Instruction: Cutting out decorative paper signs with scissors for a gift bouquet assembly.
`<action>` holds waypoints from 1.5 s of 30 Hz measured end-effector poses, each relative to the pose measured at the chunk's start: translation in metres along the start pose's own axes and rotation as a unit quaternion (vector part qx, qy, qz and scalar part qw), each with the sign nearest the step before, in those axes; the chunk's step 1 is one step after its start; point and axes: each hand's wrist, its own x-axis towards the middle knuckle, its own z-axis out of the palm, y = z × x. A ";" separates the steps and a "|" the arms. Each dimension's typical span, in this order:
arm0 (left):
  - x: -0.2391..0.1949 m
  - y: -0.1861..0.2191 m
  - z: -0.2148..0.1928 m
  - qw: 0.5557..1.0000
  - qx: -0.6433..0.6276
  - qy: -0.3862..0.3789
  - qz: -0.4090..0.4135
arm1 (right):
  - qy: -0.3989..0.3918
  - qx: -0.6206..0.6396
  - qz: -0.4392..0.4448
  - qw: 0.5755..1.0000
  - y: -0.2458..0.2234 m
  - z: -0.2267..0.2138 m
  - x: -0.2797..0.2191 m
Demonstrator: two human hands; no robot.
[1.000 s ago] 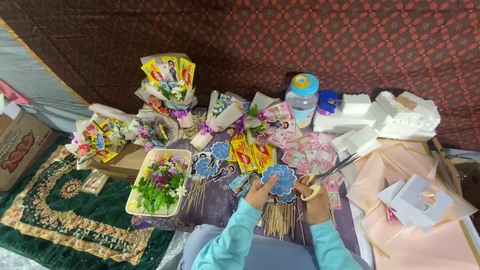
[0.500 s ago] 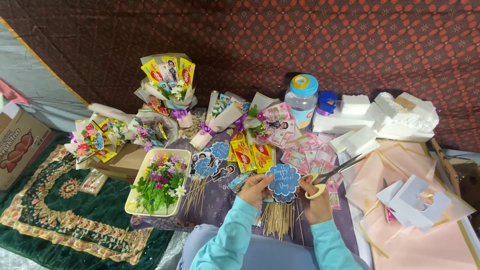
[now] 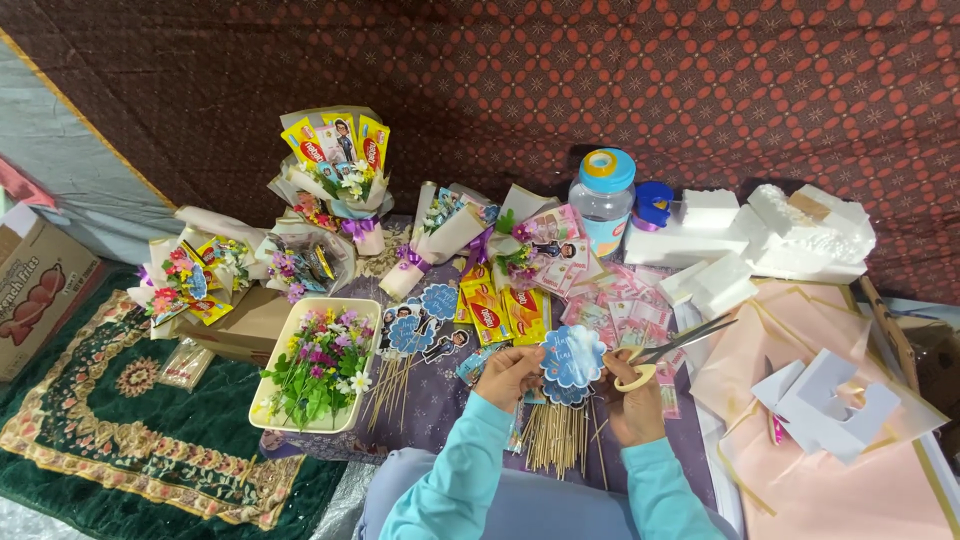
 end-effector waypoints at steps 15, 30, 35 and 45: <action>-0.024 0.059 -0.006 0.988 0.003 0.151 0.018 | 0.031 -0.214 -0.070 0.974 0.032 -0.039 0.049; 0.027 0.021 -0.122 0.887 0.378 0.251 0.084 | 0.038 -0.453 -0.064 0.888 0.036 0.005 0.008; 0.049 0.032 -0.180 0.760 0.579 0.295 -0.014 | 0.013 -0.432 -0.083 0.898 0.037 0.032 -0.011; 0.055 0.012 -0.188 0.596 0.767 0.237 -0.030 | -0.076 -0.527 -0.036 0.846 0.058 0.074 -0.021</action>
